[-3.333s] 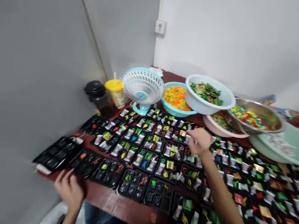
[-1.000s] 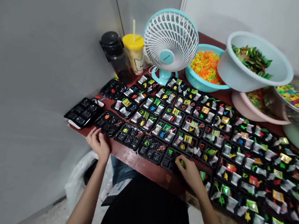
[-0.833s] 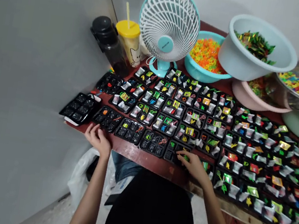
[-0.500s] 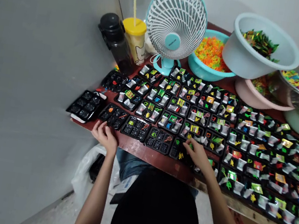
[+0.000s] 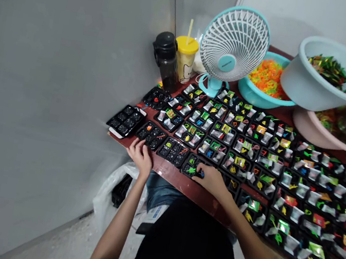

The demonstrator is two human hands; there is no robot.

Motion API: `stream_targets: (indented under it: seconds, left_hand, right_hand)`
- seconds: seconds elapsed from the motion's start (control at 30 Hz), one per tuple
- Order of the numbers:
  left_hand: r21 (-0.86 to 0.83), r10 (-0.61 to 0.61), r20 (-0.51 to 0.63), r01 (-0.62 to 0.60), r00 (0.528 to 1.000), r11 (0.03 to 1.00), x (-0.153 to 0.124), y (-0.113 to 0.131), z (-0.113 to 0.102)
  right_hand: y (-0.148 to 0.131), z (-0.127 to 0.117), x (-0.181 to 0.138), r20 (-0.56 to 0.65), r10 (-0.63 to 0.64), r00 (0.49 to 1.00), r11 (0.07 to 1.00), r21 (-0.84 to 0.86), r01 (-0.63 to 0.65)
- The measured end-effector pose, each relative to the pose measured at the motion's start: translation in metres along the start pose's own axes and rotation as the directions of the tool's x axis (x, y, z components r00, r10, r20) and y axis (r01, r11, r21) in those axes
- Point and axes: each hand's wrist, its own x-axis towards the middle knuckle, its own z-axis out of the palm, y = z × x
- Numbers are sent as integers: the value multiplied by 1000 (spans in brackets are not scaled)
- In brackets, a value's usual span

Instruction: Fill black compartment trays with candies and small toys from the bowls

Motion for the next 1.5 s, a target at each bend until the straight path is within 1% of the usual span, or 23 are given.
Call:
stream_targets:
  seconds: [0.07, 0.13, 0.2, 0.23, 0.27, 0.3, 0.37, 0.47, 0.53, 0.67, 0.77, 0.83, 0.93, 1.0, 1.07, 1.13, 1.2, 1.33, 1.37, 1.4, 1.43, 1.5]
  left_hand:
    - [2, -5, -8, 5, 1000, 1000, 0, -1, 0]
    - [8, -7, -6, 7, 1000, 1000, -1, -3, 0]
    - [19, -10, 5, 9, 1000, 1000, -1, -4, 0]
    - [26, -12, 12, 12, 1000, 1000, -1, -4, 0]
    - [33, -16, 18, 16, 1000, 999, -1, -4, 0]
    - [39, -20, 25, 19, 999, 999, -1, -4, 0]
    - [47, -27, 31, 26, 999, 999, -2, -4, -1]
    - [45, -30, 28, 29, 999, 999, -1, -4, -1]
    - [43, -26, 23, 25, 999, 999, -1, -5, 0]
    - [48, -23, 17, 22, 1000, 999, -1, -6, 0]
    - [45, -23, 13, 22, 1000, 999, -1, -6, 0]
    - [42, -17, 16, 17, 1000, 999, -1, -6, 0]
    - [51, -14, 22, 13, 1000, 999, -1, -6, 0]
    - [68, -13, 27, 11, 1000, 998, -1, -6, 0]
    - [90, -8, 33, 5, 999, 996, -1, -7, 1]
    - [107, -1, 38, -3, 999, 994, -1, -7, 2]
    - [113, 2, 40, -7, 999, 994, -1, -8, 2]
    - [116, -1, 42, -3, 999, 993, -1, -7, 3]
    - [118, -2, 42, -3, 999, 993, -1, -7, 3]
    - [122, -1, 43, -4, 999, 992, -1, -7, 3]
    - [128, 1, 44, -7, 999, 992, -1, -7, 3]
    - [137, 7, 46, -14, 999, 990, -2, -6, 2]
  right_hand:
    - [0, -5, 4, -20, -19, 1000, 998, 65, 20]
    - [-8, -9, 13, -98, -41, 994, 988, 147, 56]
    - [-21, -13, 26, -187, -102, 977, 964, 224, 143]
    - [-29, -14, 33, -211, -145, 967, 949, 247, 196]
    - [-36, -16, 39, -208, -190, 959, 937, 254, 241]
    - [-41, -17, 44, -177, -229, 957, 932, 244, 269]
    - [-46, -18, 49, -65, -268, 961, 947, 168, 275]
    - [-36, -15, 47, 88, -247, 965, 968, -18, 249]
    - [-27, -9, 43, 127, -244, 961, 960, -109, 258]
    - [-21, 5, 35, 102, -275, 956, 931, -219, 291]
    - [-21, 11, 31, 81, -301, 950, 913, -263, 311]
    - [-20, 12, 31, 75, -310, 948, 908, -274, 318]
    - [-20, 13, 32, 102, -307, 946, 901, -289, 323]
    - [-20, 12, 33, 118, -307, 944, 895, -302, 329]
    - [-20, 8, 31, 103, -307, 946, 896, -303, 324]
    - [-19, 0, 26, 68, -292, 954, 914, -274, 299]
    - [-15, -8, 20, 58, -274, 960, 935, -216, 280]
    - [-5, -20, 10, 145, -248, 958, 958, -109, 265]
    - [-4, -21, 11, 142, -256, 956, 962, -61, 266]
    - [-4, -20, 14, 111, -272, 956, 962, 9, 272]
    - [-7, -19, 19, 54, -294, 954, 952, 101, 288]
    - [-18, -13, 35, -113, -319, 941, 882, 329, 338]
